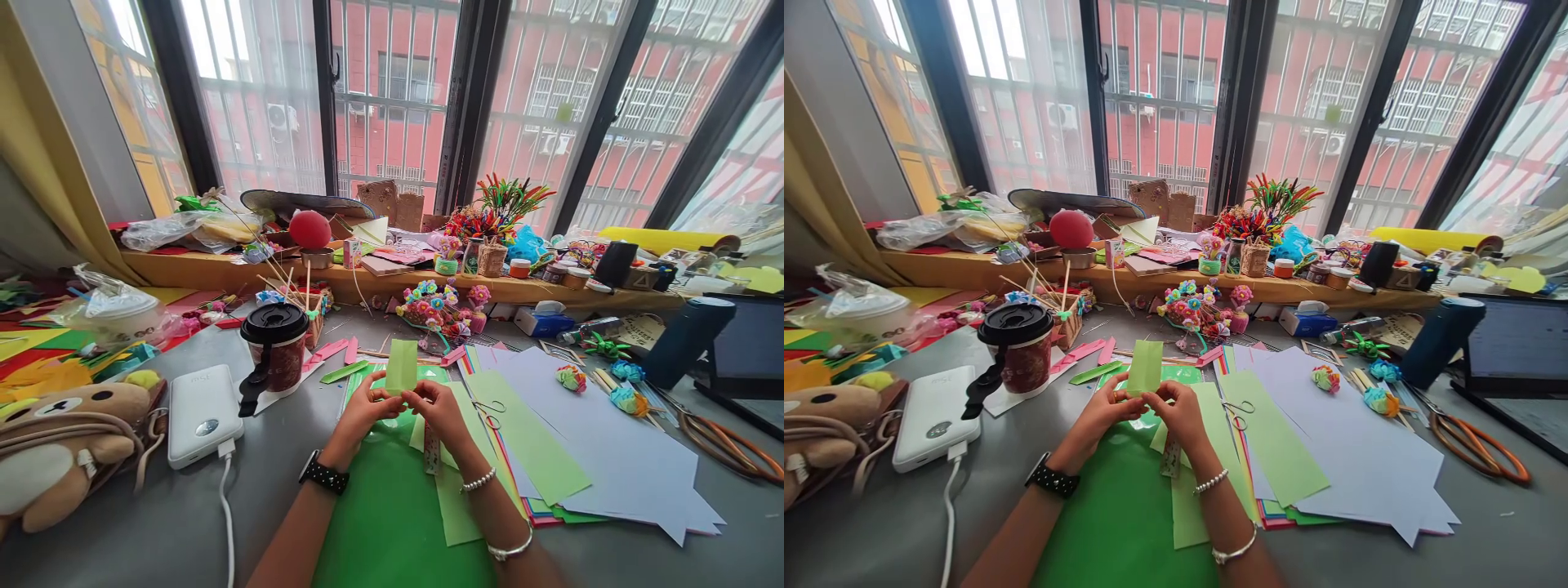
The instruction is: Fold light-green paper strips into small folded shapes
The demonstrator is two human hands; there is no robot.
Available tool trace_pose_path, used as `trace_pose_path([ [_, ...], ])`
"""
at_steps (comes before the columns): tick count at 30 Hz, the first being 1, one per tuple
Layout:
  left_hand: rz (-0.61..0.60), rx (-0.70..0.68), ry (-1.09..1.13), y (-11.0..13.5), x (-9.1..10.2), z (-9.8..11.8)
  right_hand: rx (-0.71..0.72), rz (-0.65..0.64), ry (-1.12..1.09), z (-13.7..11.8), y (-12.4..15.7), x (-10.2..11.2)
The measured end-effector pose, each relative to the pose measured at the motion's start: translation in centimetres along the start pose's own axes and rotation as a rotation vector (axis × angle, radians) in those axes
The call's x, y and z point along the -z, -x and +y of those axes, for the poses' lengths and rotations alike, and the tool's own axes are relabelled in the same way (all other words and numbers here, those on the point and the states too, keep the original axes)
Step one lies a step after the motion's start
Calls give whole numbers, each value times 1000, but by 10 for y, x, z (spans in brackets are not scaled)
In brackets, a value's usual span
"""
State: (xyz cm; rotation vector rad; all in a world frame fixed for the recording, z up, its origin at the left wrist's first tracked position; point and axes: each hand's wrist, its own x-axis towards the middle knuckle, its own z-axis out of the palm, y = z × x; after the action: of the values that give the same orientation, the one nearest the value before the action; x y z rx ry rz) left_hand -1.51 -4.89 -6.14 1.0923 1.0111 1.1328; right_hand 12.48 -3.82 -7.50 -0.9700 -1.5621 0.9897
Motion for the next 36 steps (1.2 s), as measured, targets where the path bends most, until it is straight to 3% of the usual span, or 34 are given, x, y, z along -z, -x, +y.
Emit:
trace_pose_path([
  [10,-29,-22,41,-1,1,-3,-19,16,-71,-4,1,-1],
  [25,-34,-77,-64,-4,1,-4,-35,74,-41,-4,1,-1],
  [36,-33,-97,-109,-5,2,-7,-229,74,-236,1,-1,-1],
])
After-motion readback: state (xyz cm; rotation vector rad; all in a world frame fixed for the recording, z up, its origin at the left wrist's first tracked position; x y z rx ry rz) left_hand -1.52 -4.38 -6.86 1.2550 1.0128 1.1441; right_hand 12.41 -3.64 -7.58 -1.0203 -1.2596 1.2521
